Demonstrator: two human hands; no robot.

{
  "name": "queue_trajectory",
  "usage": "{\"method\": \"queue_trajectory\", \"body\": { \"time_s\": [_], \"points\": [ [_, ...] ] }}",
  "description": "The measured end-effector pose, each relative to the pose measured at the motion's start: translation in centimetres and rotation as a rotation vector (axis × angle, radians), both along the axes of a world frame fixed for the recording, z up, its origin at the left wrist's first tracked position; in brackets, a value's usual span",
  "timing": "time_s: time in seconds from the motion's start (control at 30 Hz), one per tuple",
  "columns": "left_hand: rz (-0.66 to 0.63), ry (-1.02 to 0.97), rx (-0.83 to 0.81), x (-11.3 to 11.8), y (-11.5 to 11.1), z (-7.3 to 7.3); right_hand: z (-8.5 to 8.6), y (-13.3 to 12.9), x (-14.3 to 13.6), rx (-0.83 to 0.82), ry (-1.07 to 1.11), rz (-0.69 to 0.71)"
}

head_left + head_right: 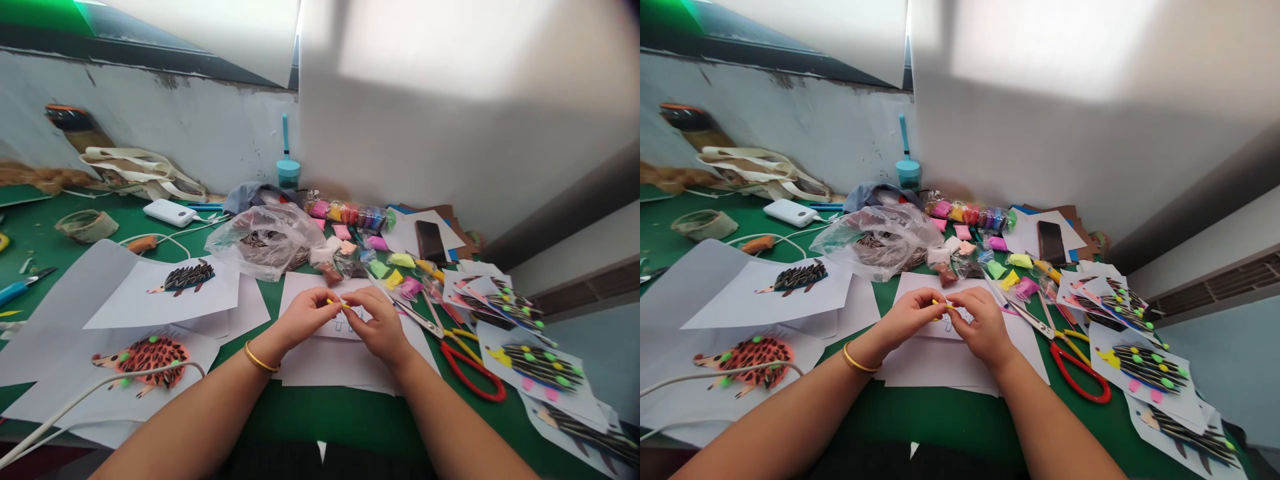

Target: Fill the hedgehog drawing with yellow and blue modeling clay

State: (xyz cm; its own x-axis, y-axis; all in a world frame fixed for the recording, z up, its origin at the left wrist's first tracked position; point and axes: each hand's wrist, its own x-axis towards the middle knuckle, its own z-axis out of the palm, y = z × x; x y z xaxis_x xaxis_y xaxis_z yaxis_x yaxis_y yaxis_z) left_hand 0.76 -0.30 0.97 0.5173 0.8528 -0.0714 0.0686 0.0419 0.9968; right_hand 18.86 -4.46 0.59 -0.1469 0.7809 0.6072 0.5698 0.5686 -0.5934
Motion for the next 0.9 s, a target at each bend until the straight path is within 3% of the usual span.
{"method": "queue_trajectory", "body": {
  "time_s": [0.23, 0.33, 0.47, 0.57, 0.67, 0.9],
  "points": [
    [-0.003, 0.048, 0.027, 0.1, -0.1, 0.3, 0.1, -0.1, -0.2, 0.016, -0.072, -0.018],
    [0.015, 0.129, 0.115, 0.2, -0.3, 0.2, 0.1, -0.2, -0.4, 0.032, -0.117, -0.039],
    [0.073, 0.336, 0.449, 0.1, -0.5, 0.3, 0.3, -0.3, -0.5, 0.018, -0.113, -0.032],
    [0.159, 0.526, 0.659, -0.6, 0.2, 0.5, 0.5, -0.3, -0.3, -0.031, 0.028, -0.017],
    [0.273, 0.716, 0.718, -1.5, 1.5, 0.4, 0.6, -0.2, 0.2, -0.096, 0.139, -0.041],
    [0.27, 1.086, 0.71, -2.7, 3.0, -1.0, -0.2, 0.0, 0.7, -0.178, 0.169, -0.055]
  ]
}}
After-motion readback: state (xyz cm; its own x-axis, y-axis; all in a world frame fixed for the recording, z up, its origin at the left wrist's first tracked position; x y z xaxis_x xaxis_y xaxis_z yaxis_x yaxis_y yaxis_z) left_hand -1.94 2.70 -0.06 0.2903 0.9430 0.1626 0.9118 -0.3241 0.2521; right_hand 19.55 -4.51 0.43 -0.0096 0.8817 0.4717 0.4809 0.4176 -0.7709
